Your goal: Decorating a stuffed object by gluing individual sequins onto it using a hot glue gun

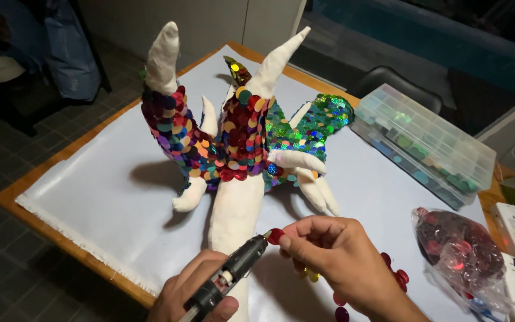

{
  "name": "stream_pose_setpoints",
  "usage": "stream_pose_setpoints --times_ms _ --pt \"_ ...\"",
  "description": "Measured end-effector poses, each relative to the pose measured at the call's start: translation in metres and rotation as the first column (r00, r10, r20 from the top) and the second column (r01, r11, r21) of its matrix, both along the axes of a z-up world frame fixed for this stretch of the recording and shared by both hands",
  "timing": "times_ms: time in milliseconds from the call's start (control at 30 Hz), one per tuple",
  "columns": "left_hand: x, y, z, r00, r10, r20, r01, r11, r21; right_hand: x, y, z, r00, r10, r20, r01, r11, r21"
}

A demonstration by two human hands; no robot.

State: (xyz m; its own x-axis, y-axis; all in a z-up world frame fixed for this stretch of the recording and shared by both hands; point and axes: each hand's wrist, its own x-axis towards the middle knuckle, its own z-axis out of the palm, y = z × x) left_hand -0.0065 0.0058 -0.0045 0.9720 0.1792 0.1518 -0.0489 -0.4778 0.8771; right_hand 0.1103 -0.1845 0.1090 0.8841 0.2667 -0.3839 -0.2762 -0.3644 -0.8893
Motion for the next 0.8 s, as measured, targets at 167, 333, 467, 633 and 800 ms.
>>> stream_pose_setpoints --times_ms 167,333,467,633,800 --pt "-0.001 -0.009 -0.004 0.994 0.100 -0.034 -0.096 0.989 0.113 -0.002 -0.002 -0.008 0.999 0.039 0.031 -0.041 0.997 0.060" --pt "-0.001 -0.023 -0.009 0.943 0.187 0.277 -0.244 0.952 0.187 -0.005 -0.001 -0.003 0.999 0.028 0.016 -0.029 0.997 0.069" --pt "-0.001 -0.019 -0.013 0.956 0.217 0.198 -0.257 0.945 0.205 -0.005 -0.001 -0.004 1.000 0.024 0.019 -0.025 0.999 0.046" --pt "-0.004 -0.017 -0.008 0.980 0.161 0.116 -0.182 0.962 0.206 -0.005 -0.002 -0.004 1.000 0.026 0.013 -0.026 0.999 0.026" --pt "-0.003 -0.016 -0.006 0.971 0.196 0.134 -0.224 0.944 0.242 0.000 -0.008 -0.016 0.997 0.012 0.078 -0.023 0.991 0.129"
